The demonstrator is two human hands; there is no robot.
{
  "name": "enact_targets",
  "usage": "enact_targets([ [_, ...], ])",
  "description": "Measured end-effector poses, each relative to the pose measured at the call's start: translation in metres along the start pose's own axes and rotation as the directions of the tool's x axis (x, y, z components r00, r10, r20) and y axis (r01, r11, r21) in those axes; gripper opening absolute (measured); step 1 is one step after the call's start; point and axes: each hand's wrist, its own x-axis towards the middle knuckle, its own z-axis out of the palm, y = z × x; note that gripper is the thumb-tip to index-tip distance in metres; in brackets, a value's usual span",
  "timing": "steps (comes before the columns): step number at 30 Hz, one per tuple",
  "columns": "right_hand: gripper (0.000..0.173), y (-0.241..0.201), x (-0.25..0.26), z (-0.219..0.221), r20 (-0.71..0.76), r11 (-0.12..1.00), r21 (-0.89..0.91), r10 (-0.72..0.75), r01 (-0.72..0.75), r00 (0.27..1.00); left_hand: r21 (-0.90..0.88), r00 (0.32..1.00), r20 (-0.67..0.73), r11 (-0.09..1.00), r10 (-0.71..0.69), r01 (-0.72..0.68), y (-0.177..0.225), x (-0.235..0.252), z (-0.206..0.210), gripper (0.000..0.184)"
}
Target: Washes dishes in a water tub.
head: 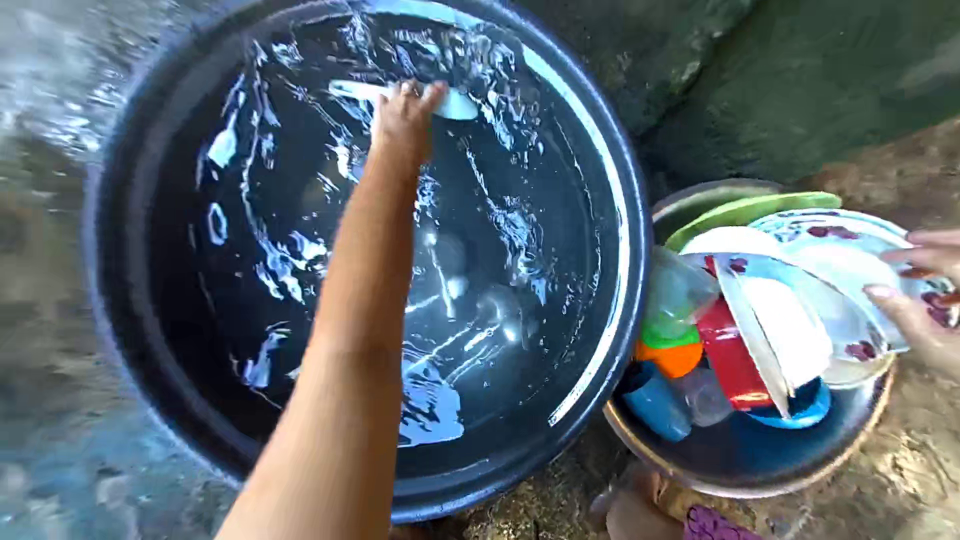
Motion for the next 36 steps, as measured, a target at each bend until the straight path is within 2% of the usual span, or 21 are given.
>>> enact_targets([
  [4,0.044,-0.060,0.010,0.025,0.008,0.960,0.054,-0.276,0.275,0.961,0.058,0.981,0.086,0.984,-0.174,0.169,0.014,-0.028,0.023,0.040],
  [6,0.033,-0.099,0.028,0.044,0.046,0.917,0.130,-0.385,0.377,0.922,-0.112,0.965,0.193,0.973,-0.176,0.200,0.012,-0.049,0.035,0.036],
  [8,0.029,-0.138,0.056,0.069,0.089,0.901,0.222,-0.399,0.372,0.913,-0.365,0.936,0.307,0.888,-0.170,0.281,0.006,-0.077,0.053,0.043],
  [9,0.037,-0.160,0.074,0.081,0.142,0.913,0.278,-0.348,0.300,0.927,-0.472,0.916,0.368,0.817,-0.158,0.330,0.007,-0.094,0.056,0.045],
  [11,0.068,-0.205,0.108,0.106,0.338,0.925,0.379,-0.172,0.033,0.925,-0.686,0.922,0.351,0.625,-0.163,0.372,0.006,-0.128,0.071,0.043],
  [13,0.095,-0.242,0.132,0.140,0.521,0.833,0.494,-0.055,-0.248,0.852,-0.840,0.899,0.297,0.361,-0.321,0.406,0.018,-0.158,0.087,0.042],
  [15,0.090,-0.273,0.138,0.183,0.578,0.620,0.657,-0.050,-0.429,0.814,-0.871,0.822,0.321,0.194,-0.471,0.451,0.040,-0.175,0.091,0.041],
  [17,0.061,-0.299,0.130,0.218,0.566,0.394,0.766,-0.040,-0.507,0.824,-0.870,0.798,0.379,0.114,-0.468,0.480,0.063,-0.194,0.089,0.041],
  [18,0.049,-0.309,0.124,0.225,0.586,0.341,0.760,0.010,-0.553,0.810,-0.880,0.802,0.400,0.060,-0.444,0.472,0.073,-0.201,0.088,0.040],
  [19,0.048,-0.314,0.121,0.229,0.613,0.343,0.734,0.037,-0.586,0.789,-0.886,0.804,0.416,0.009,-0.424,0.463,0.077,-0.209,0.089,0.040],
  [21,0.048,-0.318,0.115,0.240,0.578,0.398,0.714,0.129,-0.576,0.806,-0.883,0.826,0.437,0.007,-0.355,0.470,0.077,-0.225,0.101,0.032],
  [23,0.045,-0.315,0.112,0.248,0.459,0.324,0.753,0.365,-0.573,0.810,-0.855,0.848,0.507,0.032,-0.155,0.517,0.075,-0.248,0.109,0.024],
  [25,0.040,-0.309,0.114,0.261,0.341,0.267,0.823,0.473,-0.501,0.812,-0.815,0.820,0.571,0.096,-0.033,0.572,0.061,-0.263,0.108,0.024],
  [26,0.040,-0.308,0.107,0.265,0.341,0.298,0.814,0.451,-0.499,0.825,-0.796,0.810,0.586,0.168,-0.029,0.582,0.050,-0.265,0.109,0.026],
  [28,0.041,-0.306,0.091,0.257,0.450,0.423,0.716,0.327,-0.555,0.831,-0.780,0.817,0.573,0.262,-0.067,0.569,0.029,-0.258,0.121,0.032],
  [29,0.041,-0.307,0.086,0.250,0.513,0.499,0.657,0.254,-0.566,0.820,-0.778,0.812,0.579,0.250,-0.071,0.577,0.023,-0.252,0.121,0.037],
  [30,0.043,-0.307,0.085,0.246,0.555,0.517,0.637,0.208,-0.572,0.805,-0.785,0.811,0.580,0.214,-0.075,0.581,0.024,-0.249,0.120,0.037],
  [32,0.045,-0.301,0.089,0.248,0.505,0.568,0.640,0.195,-0.517,0.841,-0.808,0.812,0.580,0.080,-0.062,0.584,0.042,-0.252,0.117,0.025],
  [34,0.041,-0.298,0.095,0.254,0.305,0.488,0.781,0.249,-0.391,0.919,-0.799,0.800,0.600,0.038,0.000,0.600,0.062,-0.263,0.115,0.023],
  [35,0.040,-0.301,0.095,0.255,0.251,0.430,0.827,0.293,-0.362,0.923,-0.788,0.795,0.606,0.121,-0.012,0.603,0.063,-0.268,0.112,0.030],
  [36,0.042,-0.304,0.094,0.253,0.252,0.352,0.854,0.365,-0.383,0.896,-0.767,0.800,0.599,0.265,-0.032,0.584,0.060,-0.272,0.112,0.037],
])
